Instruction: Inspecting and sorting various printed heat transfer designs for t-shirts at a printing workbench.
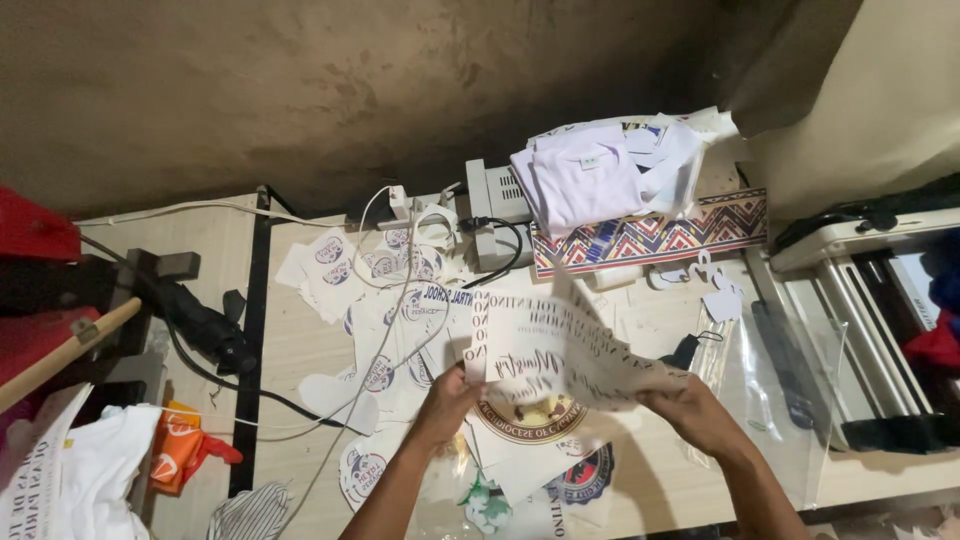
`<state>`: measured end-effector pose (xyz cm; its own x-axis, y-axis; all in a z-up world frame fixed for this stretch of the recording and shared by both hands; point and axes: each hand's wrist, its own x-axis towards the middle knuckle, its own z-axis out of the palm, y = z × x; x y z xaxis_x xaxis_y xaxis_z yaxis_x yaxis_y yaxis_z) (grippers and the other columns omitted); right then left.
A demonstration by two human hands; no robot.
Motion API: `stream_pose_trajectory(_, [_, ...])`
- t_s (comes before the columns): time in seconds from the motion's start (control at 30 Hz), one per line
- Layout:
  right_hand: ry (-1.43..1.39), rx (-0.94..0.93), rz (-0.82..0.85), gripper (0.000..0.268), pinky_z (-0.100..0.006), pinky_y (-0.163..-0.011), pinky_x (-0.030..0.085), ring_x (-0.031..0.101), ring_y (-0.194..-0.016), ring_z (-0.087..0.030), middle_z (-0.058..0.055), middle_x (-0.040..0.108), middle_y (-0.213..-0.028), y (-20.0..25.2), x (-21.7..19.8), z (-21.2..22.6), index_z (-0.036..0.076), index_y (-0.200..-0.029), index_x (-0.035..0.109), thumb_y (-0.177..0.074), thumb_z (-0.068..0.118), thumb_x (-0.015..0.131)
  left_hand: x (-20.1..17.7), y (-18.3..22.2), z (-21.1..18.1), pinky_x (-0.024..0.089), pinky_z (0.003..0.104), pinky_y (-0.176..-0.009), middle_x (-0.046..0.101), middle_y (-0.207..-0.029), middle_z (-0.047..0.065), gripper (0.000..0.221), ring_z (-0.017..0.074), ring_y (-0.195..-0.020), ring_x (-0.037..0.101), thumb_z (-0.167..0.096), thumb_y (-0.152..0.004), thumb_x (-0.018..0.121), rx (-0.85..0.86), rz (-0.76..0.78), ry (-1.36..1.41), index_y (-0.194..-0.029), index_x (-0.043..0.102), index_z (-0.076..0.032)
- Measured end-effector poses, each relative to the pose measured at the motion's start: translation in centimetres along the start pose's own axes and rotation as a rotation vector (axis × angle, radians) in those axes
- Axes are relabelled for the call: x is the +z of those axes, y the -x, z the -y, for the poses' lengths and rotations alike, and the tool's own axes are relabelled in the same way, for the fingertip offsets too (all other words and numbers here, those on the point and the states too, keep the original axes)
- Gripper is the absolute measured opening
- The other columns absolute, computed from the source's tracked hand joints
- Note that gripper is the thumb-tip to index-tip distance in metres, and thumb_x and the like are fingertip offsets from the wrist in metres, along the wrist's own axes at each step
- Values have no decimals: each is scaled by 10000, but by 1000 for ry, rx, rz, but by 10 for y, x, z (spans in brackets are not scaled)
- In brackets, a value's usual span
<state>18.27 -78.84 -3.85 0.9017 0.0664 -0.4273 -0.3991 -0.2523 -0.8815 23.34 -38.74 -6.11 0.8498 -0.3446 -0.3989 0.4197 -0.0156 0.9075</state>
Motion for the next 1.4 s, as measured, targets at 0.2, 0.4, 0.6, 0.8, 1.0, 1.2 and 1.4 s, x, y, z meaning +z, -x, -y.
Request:
stream_pose_trajectory(0.2, [-198, -289, 67, 173, -345, -916, 534, 687, -1095, -241, -150, 754, -1168, 14, -6, -6, -37, -1011, 745, -852, -68, 686, 5, 16, -36, 568, 414, -883, 754, -1085, 199, 301, 287, -931, 673, -163, -969, 694, -188, -149, -358, -1205, 669, 21])
stream_pose_trajectory(0.4, [206, -478, 9, 486, -375, -993, 556, 689, -1210, -262, -88, 792, -1181, 49, 4, 70, 46, -1007, 720, -619, -214, 584, 0, -42, 121, 556, 386, -1012, 705, -1197, 121, 327, 225, -1126, 658, -79, -897, 678, 130, -172, 1, -1216, 620, -40])
stream_pose_trajectory(0.6, [503, -716, 120, 550, -423, -1007, 545, 705, -1209, -292, -55, 792, -1194, 76, 11, 146, 105, -988, 761, -537, -183, 630, 3, -41, 128, 513, 402, -1056, 643, -1285, 127, 397, 232, -1207, 602, -100, -883, 683, 221, -152, 20, -1266, 596, -46])
stream_pose_trajectory(0.8, [506, -481, 34, 458, -375, -921, 594, 724, -1117, -246, -52, 805, -1136, 80, 13, 163, 86, -1047, 752, -661, -140, 656, 11, -29, 87, 461, 421, -1110, 570, -1392, 134, 482, 241, -1305, 536, -126, -866, 690, 339, -122, 34, -1325, 566, -53])
stream_pose_trajectory(1.0, [-45, -341, -103, 209, -388, -926, 599, 761, -1063, -270, -168, 788, -1097, 46, -8, 85, -10, -1025, 735, -893, -75, 586, 21, -7, 25, 409, 440, -1163, 496, -1498, 141, 567, 250, -1402, 470, -151, -849, 697, 454, -90, 42, -1385, 536, -60])
stream_pose_trajectory(1.2, [-102, -161, -315, 150, -410, -890, 587, 699, -992, -297, -233, 725, -1067, 11, -19, 30, -23, -1062, 734, -964, -9, 621, -2, -9, 5, 490, 407, -1112, 657, -1348, 125, 458, 229, -1303, 608, -82, -837, 744, 355, -139, -160, -1279, 623, -67])
stream_pose_trajectory(1.4, [-376, -310, -196, 119, -432, -945, 605, 714, -1100, -312, -242, 731, -1208, -11, -5, 3, -24, -1009, 679, -895, -28, 645, -15, -16, 14, 604, 422, -1048, 669, -1275, 152, 281, 258, -1208, 655, 9, -966, 675, 418, -36, 252, -1246, 664, 29])
